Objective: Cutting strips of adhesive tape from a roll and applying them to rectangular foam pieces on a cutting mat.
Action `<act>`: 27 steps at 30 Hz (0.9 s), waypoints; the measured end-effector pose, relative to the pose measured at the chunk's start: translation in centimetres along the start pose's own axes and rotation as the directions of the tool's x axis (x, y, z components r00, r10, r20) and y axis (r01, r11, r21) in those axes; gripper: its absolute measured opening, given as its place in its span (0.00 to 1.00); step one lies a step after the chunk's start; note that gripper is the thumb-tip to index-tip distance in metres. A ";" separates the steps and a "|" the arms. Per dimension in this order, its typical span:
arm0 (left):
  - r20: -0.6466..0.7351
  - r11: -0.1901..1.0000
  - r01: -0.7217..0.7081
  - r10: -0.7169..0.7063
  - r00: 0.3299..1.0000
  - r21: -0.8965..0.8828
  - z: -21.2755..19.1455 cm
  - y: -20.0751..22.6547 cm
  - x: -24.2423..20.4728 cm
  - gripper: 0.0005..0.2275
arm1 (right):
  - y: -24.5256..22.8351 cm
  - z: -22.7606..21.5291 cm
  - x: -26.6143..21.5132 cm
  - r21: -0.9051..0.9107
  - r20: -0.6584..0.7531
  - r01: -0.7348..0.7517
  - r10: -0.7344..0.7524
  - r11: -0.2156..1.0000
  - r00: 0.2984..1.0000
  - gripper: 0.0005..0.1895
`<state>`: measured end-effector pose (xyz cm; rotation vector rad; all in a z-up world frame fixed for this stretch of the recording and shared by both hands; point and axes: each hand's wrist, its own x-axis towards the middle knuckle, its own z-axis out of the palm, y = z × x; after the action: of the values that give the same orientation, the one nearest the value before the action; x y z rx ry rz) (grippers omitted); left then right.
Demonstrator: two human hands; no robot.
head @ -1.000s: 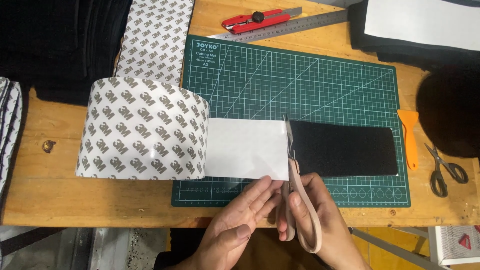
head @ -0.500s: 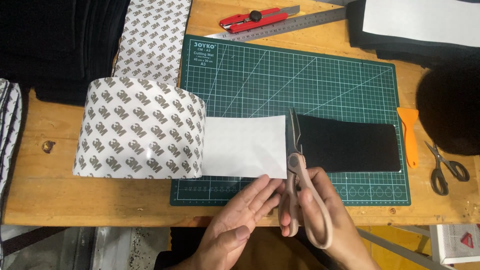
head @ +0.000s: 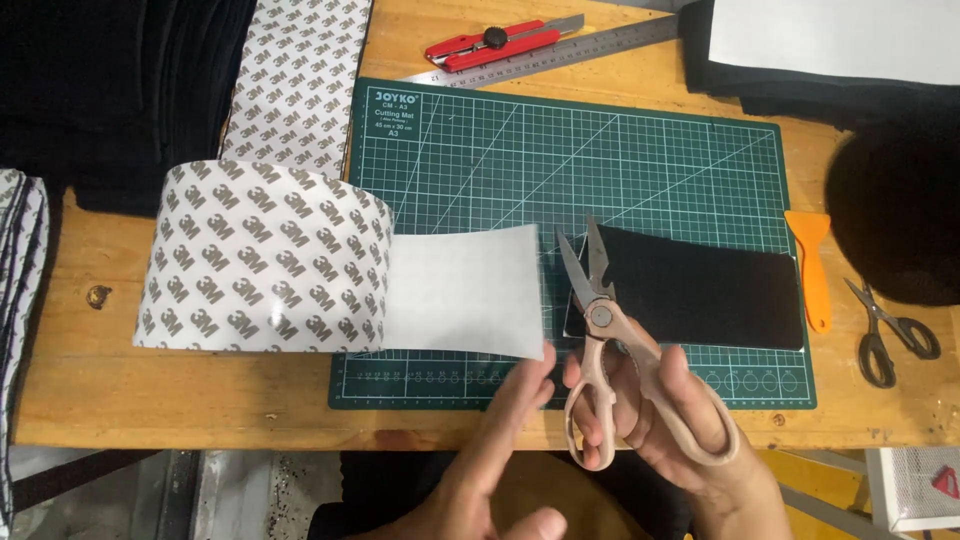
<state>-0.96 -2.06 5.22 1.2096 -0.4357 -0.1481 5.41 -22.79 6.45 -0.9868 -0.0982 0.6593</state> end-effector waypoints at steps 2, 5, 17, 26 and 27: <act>0.063 0.998 0.063 -0.065 0.996 0.030 -0.2 0.6 0.3 0.32 | 0.2 -1.0 -0.2 0.032 0.030 -0.023 0.022 0.999 0.999 0.40; 0.044 0.990 0.094 -0.099 0.994 0.105 1.0 0.6 0.6 0.29 | 0.2 -2.0 -0.5 0.103 0.087 -0.043 0.034 0.994 0.996 0.41; -0.088 0.925 -0.160 0.202 0.975 0.346 1.1 -1.8 1.4 0.06 | -4.9 -5.8 -3.6 -0.540 -0.120 0.032 -0.115 0.841 0.986 0.29; -0.203 0.822 -0.139 0.295 0.934 0.552 -0.3 1.3 0.6 0.18 | -13.4 -12.0 -0.7 -0.811 -0.554 -0.581 -0.234 -0.064 0.799 0.38; -0.205 0.814 -0.078 0.236 0.950 0.576 -0.8 1.7 -0.2 0.18 | -13.7 -13.9 -0.4 -0.828 -0.482 -0.530 -0.248 -0.186 0.840 0.39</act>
<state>-1.00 -0.74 6.51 1.7427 -0.3478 0.3147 16.62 -38.41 9.65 -2.9076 0.0129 0.3748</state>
